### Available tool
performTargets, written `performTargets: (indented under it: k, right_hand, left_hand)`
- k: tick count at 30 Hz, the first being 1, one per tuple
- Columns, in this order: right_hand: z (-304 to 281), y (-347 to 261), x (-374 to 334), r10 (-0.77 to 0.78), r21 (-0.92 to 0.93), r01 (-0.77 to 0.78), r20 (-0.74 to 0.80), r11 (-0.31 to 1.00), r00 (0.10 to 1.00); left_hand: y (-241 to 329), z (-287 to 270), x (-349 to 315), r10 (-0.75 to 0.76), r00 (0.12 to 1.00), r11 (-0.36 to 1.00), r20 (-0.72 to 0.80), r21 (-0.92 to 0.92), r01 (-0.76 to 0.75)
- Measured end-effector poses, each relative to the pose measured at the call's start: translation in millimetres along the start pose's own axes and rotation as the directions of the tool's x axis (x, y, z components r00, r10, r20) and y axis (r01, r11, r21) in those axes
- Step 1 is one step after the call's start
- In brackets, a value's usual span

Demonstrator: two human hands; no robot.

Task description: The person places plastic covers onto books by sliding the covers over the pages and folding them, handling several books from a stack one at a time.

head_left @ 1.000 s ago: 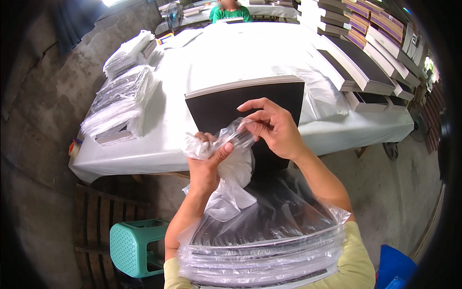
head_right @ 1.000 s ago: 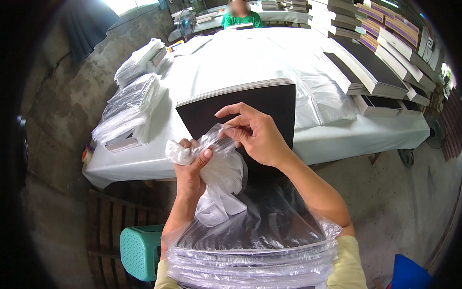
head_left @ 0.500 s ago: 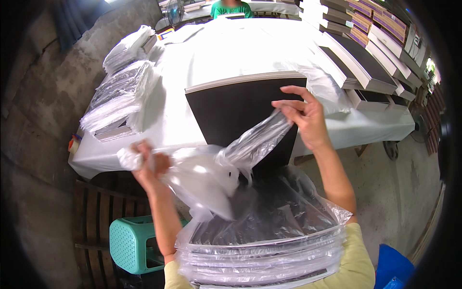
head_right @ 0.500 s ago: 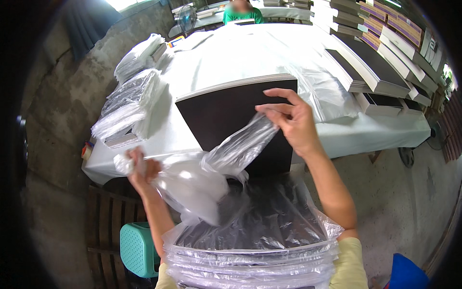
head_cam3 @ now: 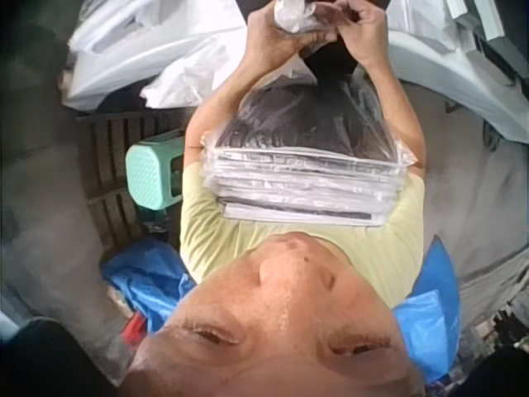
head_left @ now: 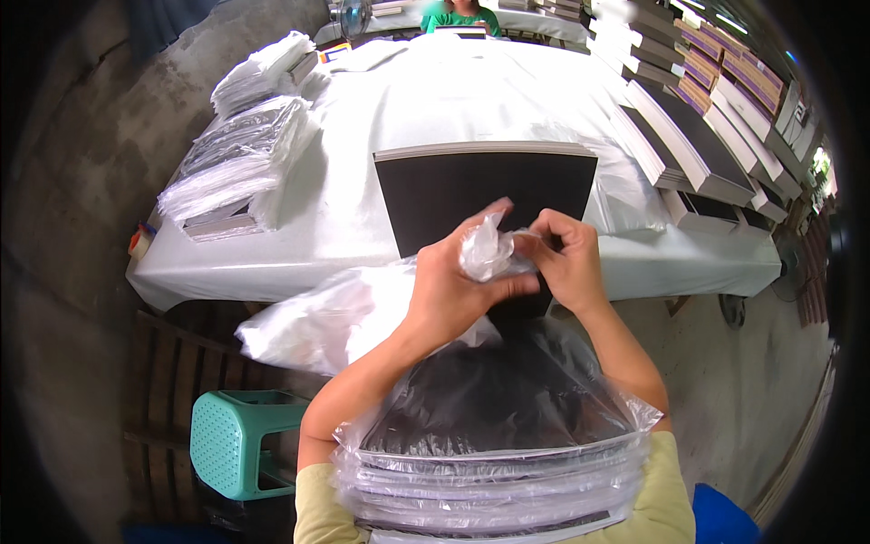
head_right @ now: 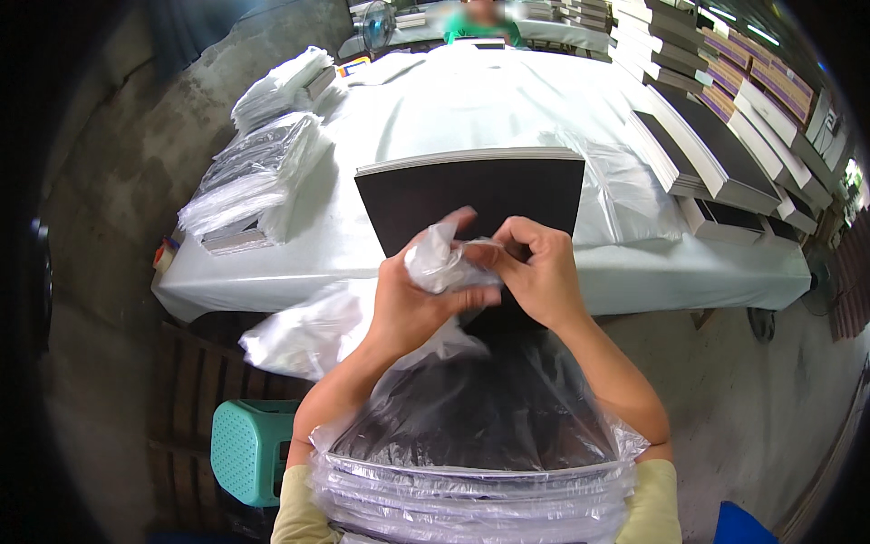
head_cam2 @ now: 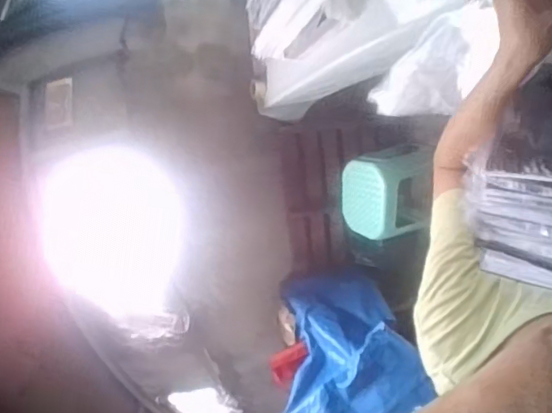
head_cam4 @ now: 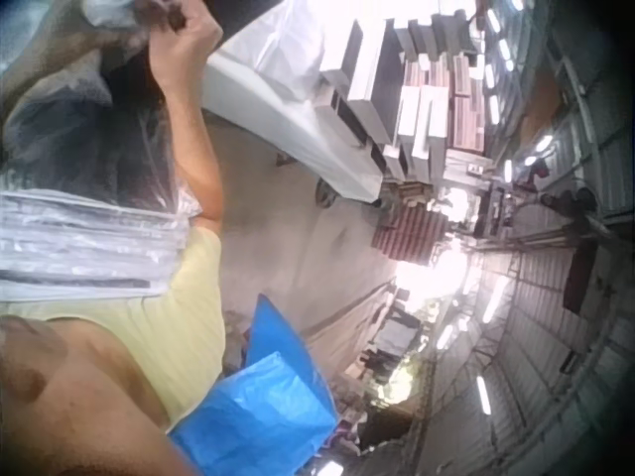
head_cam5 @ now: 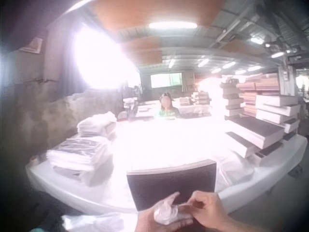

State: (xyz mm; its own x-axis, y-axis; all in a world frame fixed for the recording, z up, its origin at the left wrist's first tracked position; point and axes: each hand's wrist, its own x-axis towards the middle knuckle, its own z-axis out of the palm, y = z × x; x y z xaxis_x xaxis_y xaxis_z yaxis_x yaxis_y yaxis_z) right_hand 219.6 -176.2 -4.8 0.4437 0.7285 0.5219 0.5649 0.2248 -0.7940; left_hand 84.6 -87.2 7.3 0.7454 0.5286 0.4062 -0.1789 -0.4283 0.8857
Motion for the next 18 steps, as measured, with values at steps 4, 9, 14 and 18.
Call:
performTargets:
  k: [4,9,14,18]
  right_hand:
    - [2,13,0,-0.034,0.176,0.034,-0.002,0.984,0.999]
    - [12,13,0,0.063,0.489,-0.149,0.187,0.860,0.980]
    - [11,20,-4,0.312,0.753,-0.395,0.261,0.527,0.914]
    - [-41,29,0,0.258,0.844,-0.409,0.333,0.347,0.907]
  left_hand:
    - [-24,-1,5,0.005,0.995,0.997,0.095,-0.082,0.002]
    - [-38,-6,1,-0.017,0.999,0.990,-0.030,-0.141,0.012]
    - [-28,-32,-22,-0.167,0.878,0.704,0.448,-0.570,0.424]
    - [-45,-44,-28,0.032,0.727,0.784,0.686,-0.469,0.407]
